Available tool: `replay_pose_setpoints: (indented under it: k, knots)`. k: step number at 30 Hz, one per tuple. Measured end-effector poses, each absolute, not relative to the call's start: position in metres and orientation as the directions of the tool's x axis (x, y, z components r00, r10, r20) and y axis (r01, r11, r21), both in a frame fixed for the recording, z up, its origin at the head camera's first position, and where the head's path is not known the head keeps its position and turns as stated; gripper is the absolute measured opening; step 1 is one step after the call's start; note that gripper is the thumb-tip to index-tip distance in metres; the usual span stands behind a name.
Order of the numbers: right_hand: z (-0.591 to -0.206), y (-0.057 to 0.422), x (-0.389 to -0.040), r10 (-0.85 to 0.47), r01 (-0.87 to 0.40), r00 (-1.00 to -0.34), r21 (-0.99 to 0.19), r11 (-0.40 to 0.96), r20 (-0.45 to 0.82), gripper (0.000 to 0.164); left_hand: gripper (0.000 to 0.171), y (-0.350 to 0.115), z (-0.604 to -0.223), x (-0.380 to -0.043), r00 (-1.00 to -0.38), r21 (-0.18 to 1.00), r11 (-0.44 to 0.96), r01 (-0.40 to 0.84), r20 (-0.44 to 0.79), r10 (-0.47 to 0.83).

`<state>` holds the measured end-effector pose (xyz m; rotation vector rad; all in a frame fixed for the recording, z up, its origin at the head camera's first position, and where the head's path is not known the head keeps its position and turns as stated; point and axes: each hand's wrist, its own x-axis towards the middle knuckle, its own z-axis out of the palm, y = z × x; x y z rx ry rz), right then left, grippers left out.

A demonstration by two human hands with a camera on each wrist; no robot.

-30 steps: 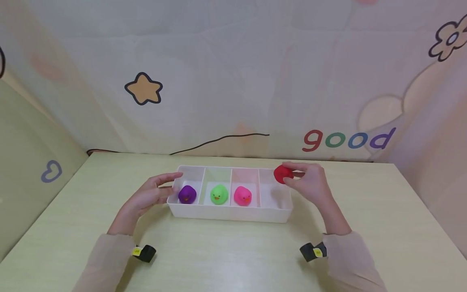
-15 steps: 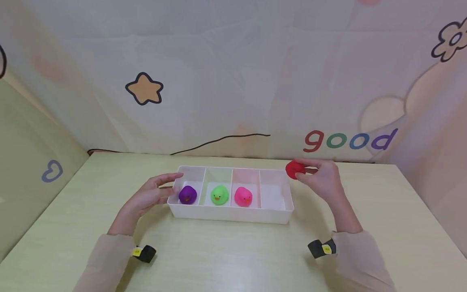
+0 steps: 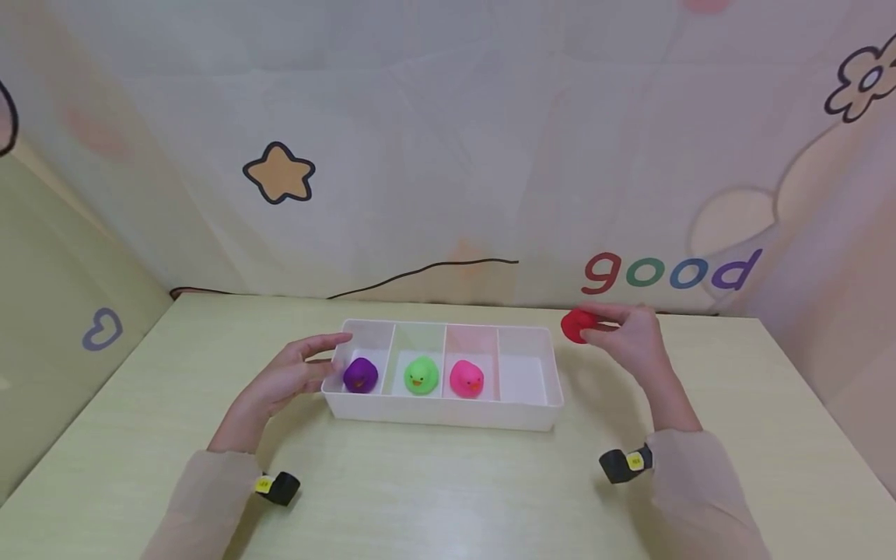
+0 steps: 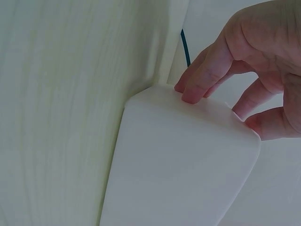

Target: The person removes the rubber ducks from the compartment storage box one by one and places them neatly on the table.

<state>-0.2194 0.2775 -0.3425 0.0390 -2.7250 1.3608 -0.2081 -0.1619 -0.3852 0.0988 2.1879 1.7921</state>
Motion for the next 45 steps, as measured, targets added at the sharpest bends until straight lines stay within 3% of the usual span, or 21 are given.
replay_pose_setpoints:
  k: [10, 23, 45]
  knots:
    - [-0.353, 0.281, -0.236, -0.011, 0.001, -1.000, -0.785, 0.620, -0.010, 0.045, 0.046, -0.162, -0.387, -0.210, -0.951, 0.968, 0.215, -0.125, -0.179, 0.251]
    - [-0.370, 0.291, -0.250, -0.067, -0.024, -0.997, -0.758, 0.652, -0.026, 0.045, 0.046, -0.162, -0.388, -0.210, -0.953, 0.967, 0.216, -0.138, -0.189, 0.236]
    - [-0.386, 0.294, -0.264, -0.068, 0.039, -0.991, -0.744, 0.667, -0.113, 0.046, 0.046, -0.162, -0.385, -0.208, -0.949, 0.970, 0.204, -0.130, -0.182, 0.256]
